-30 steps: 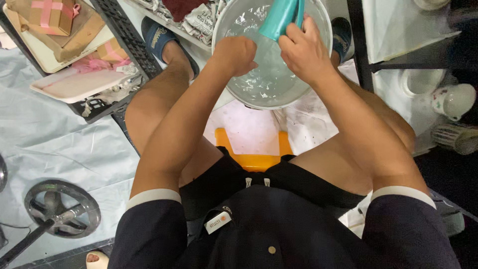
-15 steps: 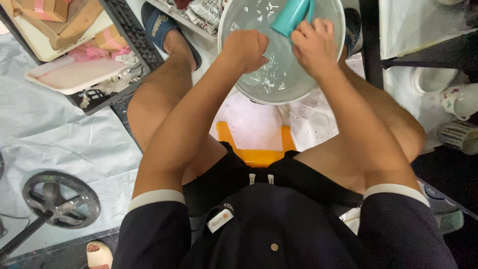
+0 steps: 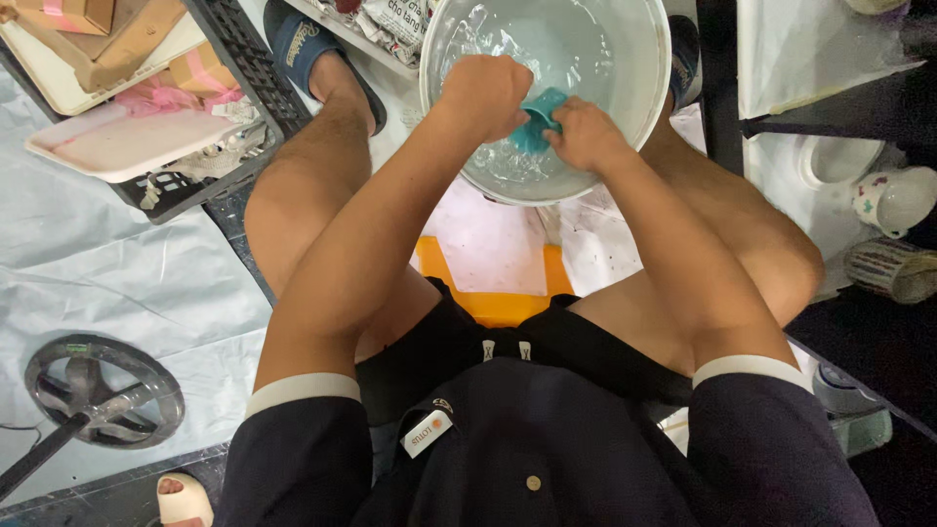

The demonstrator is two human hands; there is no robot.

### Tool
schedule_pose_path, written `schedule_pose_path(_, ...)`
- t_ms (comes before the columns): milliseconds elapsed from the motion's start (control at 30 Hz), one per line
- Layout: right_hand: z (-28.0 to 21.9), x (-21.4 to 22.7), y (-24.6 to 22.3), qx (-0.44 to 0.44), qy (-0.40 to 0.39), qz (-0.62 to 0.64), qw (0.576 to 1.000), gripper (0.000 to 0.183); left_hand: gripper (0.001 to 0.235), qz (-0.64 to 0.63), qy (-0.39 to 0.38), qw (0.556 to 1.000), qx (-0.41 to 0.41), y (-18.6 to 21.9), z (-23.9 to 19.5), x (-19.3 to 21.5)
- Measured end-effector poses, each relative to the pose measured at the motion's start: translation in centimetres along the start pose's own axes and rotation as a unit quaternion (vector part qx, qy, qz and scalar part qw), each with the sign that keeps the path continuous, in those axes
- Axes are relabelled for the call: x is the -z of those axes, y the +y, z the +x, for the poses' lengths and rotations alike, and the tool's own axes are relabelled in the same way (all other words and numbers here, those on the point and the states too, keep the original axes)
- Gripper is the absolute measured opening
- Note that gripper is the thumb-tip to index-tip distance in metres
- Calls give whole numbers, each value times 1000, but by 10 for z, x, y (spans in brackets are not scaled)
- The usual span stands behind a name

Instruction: The person washes several ceramic cups and a small plate in a bucket of water using a sponge. The person scrubs the interior and exterior of each item, rinses them in the water, and places them on a nearby shelf.

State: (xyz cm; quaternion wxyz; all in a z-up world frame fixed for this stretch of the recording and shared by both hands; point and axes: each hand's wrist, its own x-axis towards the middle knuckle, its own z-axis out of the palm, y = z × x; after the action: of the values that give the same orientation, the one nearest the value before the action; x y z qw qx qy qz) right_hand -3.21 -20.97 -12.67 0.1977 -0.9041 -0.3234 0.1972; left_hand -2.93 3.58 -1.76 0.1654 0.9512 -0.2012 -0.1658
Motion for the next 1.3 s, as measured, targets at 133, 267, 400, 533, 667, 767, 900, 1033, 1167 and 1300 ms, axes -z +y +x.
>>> schedule_pose_path(133,8,12,0,-110,-95,142,979,31,58,5,-18,1000,2,1,-4,9)
schedule_pose_path(267,16,39,-14,-122,-53,260,956,26,119,54,-12,998,-2,6,-8,18)
schedule_pose_path(400,23,59,-24,-116,1,416,902,25,132,-4,22,1000,-4,6,-10,21)
schedule_pose_path(533,27,84,-28,-76,21,523,849,27,113,-121,156,975,-105,-8,-5,37)
schedule_pose_path(667,25,118,-50,-135,79,462,873,23,87,-214,163,961,-68,-8,-4,53)
schedule_pose_path(767,9,145,-87,-58,228,202,951,26,80,-222,239,942,-78,5,-6,63)
schedule_pose_path(900,-12,166,-121,55,333,80,938,43,75,-260,286,920,-67,18,-8,65)
schedule_pose_path(1033,-17,177,-131,137,301,40,943,41,79,-275,293,913,-71,30,-2,63)
schedule_pose_path(1167,-12,172,-132,111,230,8,967,40,80,-269,295,914,-68,37,-4,58)
schedule_pose_path(1300,-6,159,-125,49,101,-46,993,50,73,-248,225,942,-22,44,-8,47)
